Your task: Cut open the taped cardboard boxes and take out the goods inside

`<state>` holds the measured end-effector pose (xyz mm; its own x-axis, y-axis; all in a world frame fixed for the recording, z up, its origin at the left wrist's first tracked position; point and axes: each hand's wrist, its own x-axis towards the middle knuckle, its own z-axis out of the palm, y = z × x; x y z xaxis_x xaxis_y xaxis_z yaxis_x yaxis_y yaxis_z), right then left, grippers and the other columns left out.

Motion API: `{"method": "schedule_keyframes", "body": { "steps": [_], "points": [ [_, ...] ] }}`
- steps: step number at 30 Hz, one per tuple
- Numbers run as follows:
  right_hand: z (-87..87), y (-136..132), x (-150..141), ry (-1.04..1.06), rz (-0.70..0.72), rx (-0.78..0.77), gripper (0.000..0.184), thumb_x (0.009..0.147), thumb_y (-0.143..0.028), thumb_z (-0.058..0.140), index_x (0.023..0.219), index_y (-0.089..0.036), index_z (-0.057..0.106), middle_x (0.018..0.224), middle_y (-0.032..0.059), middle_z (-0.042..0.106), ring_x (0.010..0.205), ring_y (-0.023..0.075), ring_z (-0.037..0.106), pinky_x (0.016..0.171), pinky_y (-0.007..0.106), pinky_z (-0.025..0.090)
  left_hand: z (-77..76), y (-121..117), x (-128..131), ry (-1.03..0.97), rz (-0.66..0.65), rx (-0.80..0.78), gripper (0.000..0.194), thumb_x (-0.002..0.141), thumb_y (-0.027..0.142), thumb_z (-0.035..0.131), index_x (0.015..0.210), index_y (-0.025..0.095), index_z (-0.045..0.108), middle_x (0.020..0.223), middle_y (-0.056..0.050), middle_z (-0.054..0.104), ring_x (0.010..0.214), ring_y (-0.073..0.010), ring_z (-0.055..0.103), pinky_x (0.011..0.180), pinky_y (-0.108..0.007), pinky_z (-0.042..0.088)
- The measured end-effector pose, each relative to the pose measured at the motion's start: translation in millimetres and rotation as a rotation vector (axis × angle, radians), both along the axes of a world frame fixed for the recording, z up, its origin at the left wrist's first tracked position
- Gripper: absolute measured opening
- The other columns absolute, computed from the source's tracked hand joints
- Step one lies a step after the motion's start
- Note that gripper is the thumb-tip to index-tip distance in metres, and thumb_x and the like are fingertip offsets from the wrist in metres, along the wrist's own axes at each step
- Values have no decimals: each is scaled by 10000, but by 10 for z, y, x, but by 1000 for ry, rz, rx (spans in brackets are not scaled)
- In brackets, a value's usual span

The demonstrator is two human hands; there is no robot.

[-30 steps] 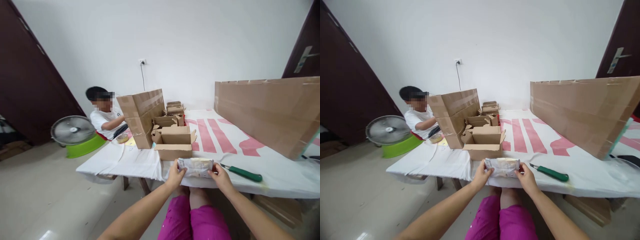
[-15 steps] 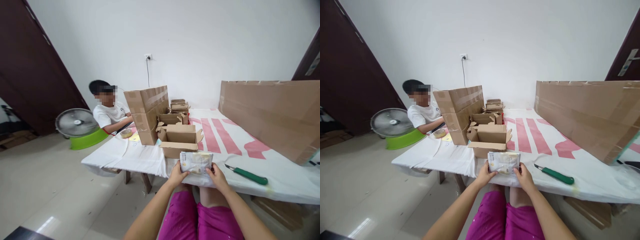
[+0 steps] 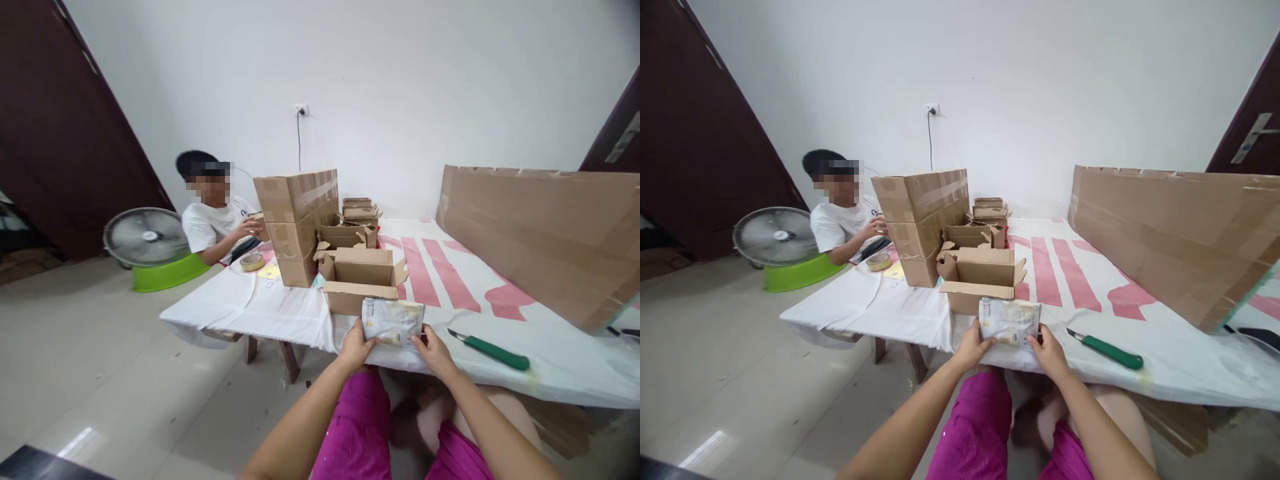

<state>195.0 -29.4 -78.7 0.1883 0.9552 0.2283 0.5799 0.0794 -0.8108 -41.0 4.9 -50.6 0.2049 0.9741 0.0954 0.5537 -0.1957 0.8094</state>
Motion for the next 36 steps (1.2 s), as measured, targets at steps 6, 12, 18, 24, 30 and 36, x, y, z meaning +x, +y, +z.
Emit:
{"method": "schedule_keyframes", "body": {
  "steps": [6,12,18,24,30,36],
  "points": [
    [5,14,23,32,70,-16,439,776,-462,526,1132,-206,545,1051,89,705,908,234,672,816,357,509,-15,20,15,7,24,-7,501,735,258,676,1168,148,448,1084,-150,655,1019,-293,611,880,-384,449],
    [-14,5,23,52,109,-14,514,746,-398,576,1218,-201,523,1039,75,704,811,217,679,745,339,525,8,18,26,-6,34,3,515,735,247,681,1182,167,438,1118,-123,660,1028,-262,622,895,-359,461],
    [0,-14,-20,-12,21,0,476,742,-389,535,1178,-197,557,1009,93,697,730,230,649,724,367,494,70,-9,68,-41,56,47,506,665,206,736,1105,184,487,1043,-88,681,958,-247,643,855,-365,493],
    [-40,-1,-31,-96,-27,-10,477,762,-438,486,1161,-188,563,987,107,695,799,255,652,735,361,486,306,92,-364,-137,266,260,394,779,237,619,1134,169,460,1157,-138,570,1094,-256,566,937,-407,460],
    [-75,12,-42,-161,-32,-22,506,782,-458,476,1194,-175,553,1022,114,706,815,255,665,726,360,499,983,634,-850,58,258,715,352,763,126,587,1102,219,573,1131,-90,556,1129,-262,503,1014,-430,395],
    [60,46,-29,-100,-3,-36,473,732,-436,537,1145,-213,593,1008,93,725,869,266,674,779,372,514,1191,904,-777,37,196,729,249,804,144,559,1027,226,633,966,-52,618,929,-216,564,874,-353,462]
  ]
}}
